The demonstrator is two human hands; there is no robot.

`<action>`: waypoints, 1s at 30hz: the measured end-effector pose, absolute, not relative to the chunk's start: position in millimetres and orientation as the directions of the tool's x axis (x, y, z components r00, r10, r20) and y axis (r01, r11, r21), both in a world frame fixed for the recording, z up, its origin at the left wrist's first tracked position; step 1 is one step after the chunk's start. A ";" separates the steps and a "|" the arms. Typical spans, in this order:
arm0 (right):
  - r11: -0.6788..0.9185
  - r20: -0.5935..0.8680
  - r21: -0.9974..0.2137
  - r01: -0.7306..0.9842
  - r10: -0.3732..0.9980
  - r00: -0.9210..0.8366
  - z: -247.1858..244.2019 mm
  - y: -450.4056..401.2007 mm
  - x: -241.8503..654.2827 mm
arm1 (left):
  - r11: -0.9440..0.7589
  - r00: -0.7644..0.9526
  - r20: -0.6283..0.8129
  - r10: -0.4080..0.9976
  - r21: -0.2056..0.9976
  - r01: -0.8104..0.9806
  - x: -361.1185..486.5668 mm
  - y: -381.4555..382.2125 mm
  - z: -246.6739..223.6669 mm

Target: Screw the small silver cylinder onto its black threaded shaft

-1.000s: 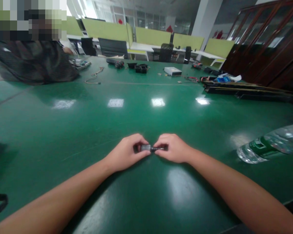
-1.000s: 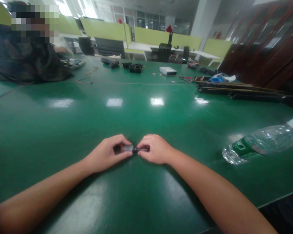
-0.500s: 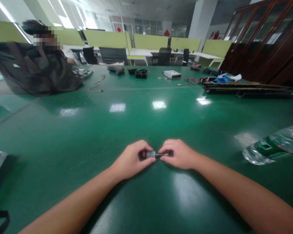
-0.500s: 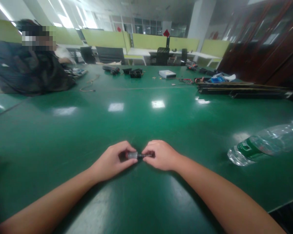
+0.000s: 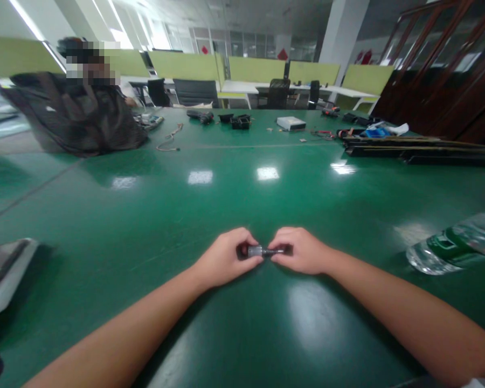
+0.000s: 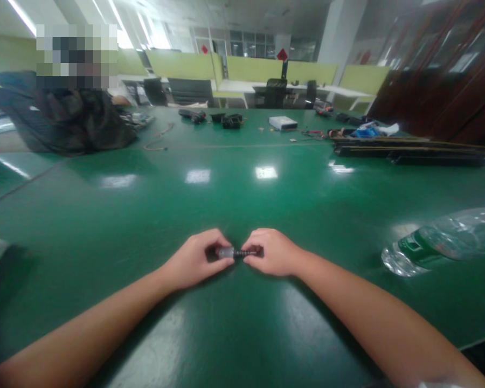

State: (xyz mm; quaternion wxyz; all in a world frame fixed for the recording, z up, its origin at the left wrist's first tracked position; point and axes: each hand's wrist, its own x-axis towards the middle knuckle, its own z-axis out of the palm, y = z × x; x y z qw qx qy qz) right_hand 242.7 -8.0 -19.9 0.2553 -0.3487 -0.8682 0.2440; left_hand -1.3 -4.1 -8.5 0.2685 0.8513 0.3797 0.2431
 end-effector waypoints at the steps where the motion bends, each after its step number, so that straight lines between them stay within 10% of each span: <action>1: 0.640 0.278 -0.604 0.474 0.727 -0.627 -20.9 -7.2 243.1 | -0.567 0.596 0.208 0.776 0.643 0.514 -1.1 -3.8 -8.3; 30: 0.657 0.298 -0.567 0.498 0.726 -0.620 -20.7 -1.4 251.0 | -0.574 0.589 0.212 0.780 0.616 0.539 -2.3 -3.2 -7.3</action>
